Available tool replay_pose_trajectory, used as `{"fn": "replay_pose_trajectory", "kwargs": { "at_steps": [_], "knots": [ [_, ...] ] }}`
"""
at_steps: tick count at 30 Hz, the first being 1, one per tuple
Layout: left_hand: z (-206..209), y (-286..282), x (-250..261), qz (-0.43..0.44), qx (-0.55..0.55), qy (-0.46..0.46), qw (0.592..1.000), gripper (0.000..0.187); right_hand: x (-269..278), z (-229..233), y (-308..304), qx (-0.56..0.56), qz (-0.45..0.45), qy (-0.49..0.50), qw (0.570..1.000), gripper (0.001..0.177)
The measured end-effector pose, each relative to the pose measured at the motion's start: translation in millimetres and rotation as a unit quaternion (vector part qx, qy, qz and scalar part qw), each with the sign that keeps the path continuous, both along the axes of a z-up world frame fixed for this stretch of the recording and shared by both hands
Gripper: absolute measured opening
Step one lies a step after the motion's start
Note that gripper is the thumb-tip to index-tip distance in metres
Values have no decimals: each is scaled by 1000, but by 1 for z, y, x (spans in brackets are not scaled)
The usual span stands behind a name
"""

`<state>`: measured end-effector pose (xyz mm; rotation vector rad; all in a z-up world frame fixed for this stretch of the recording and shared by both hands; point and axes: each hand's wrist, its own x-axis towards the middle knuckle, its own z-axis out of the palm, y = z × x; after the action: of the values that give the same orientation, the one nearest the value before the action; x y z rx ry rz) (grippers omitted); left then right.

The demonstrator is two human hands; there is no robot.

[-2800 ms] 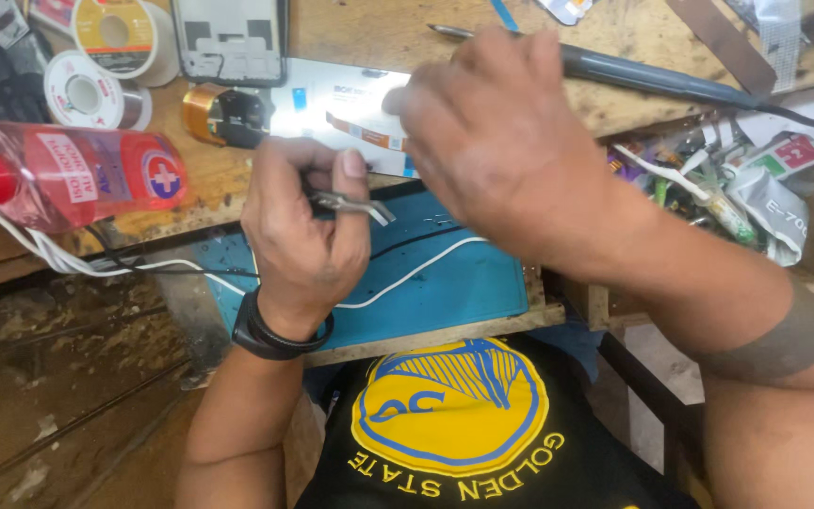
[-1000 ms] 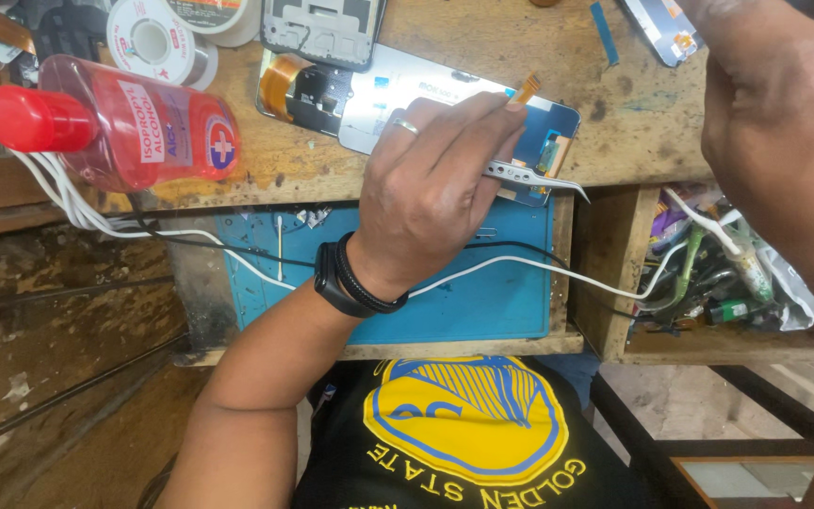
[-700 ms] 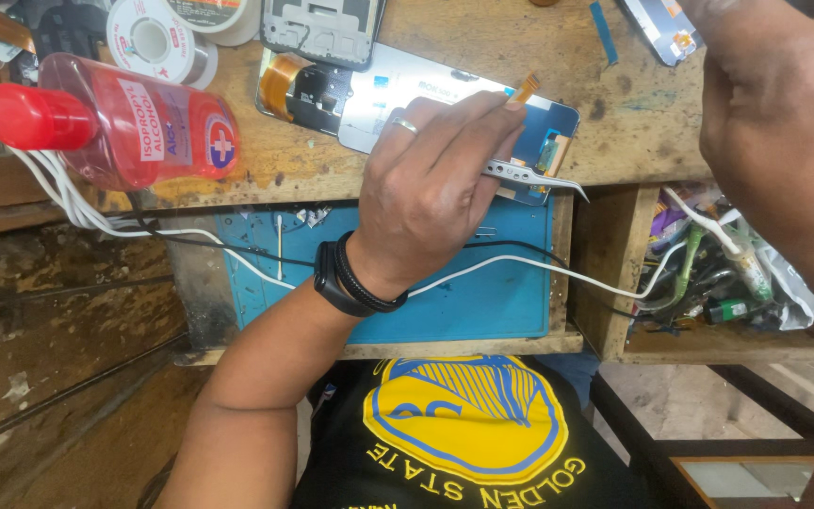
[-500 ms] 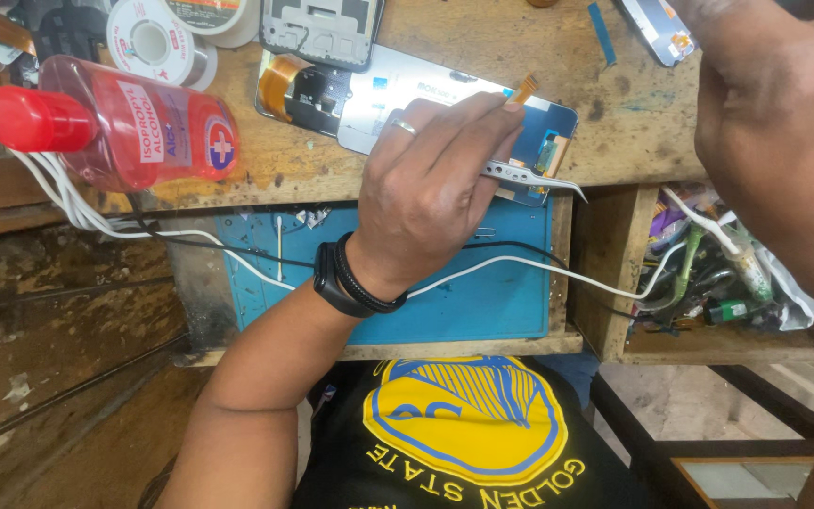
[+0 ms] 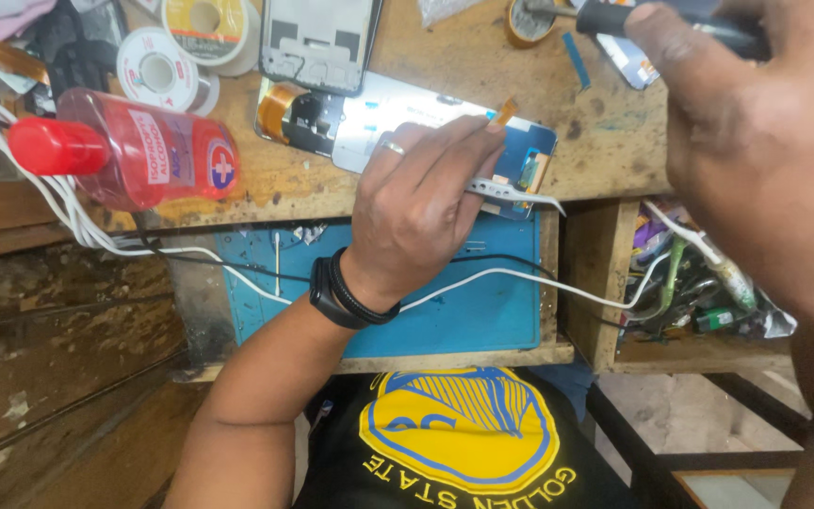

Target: The person is repairing a mobile phone screen assembly. They use tweezers to position a ribbon cable and a soldering iron to apply heat to the connection points. The person also applies a liquid substance from a small tube to the cable area.

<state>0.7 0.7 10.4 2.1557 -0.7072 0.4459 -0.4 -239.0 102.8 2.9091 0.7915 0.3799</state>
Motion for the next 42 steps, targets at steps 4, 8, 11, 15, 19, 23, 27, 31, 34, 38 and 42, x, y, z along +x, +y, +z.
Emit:
{"fn": "replay_pose_trajectory", "kwargs": {
  "at_steps": [4,8,11,15,19,23,27,31,34,38,42],
  "knots": [
    [6,-2,3,3,-5,1,1000,26,7,18,5,-56,-5,-29,998,39],
    [5,-2,0,10,-3,-1,1000,25,2,22,7,-69,-8,-19,997,38],
    [7,-2,4,9,5,-7,1000,25,7,24,8,-62,-5,-35,997,37],
    [6,-1,2,3,8,2,1000,26,4,22,8,-47,-12,-17,999,39],
    [4,0,2,-4,6,6,1000,28,1,18,4,-26,-11,-6,1000,42],
    [2,0,3,-5,6,3,1000,28,-3,9,-3,-15,-22,-3,1000,41],
    [2,0,3,-5,7,6,1000,28,-2,-3,-17,41,-33,42,998,34],
    [3,0,4,-6,2,9,1000,27,-1,-12,-31,148,-23,81,985,28],
    [3,1,3,-5,1,12,1000,27,2,-22,-45,206,15,121,971,24],
    [3,1,3,-4,5,10,1000,29,-4,-33,-55,229,-16,138,963,24],
    [2,1,2,-7,5,16,1000,32,-8,-37,-56,252,-21,134,958,23]
  ]
}}
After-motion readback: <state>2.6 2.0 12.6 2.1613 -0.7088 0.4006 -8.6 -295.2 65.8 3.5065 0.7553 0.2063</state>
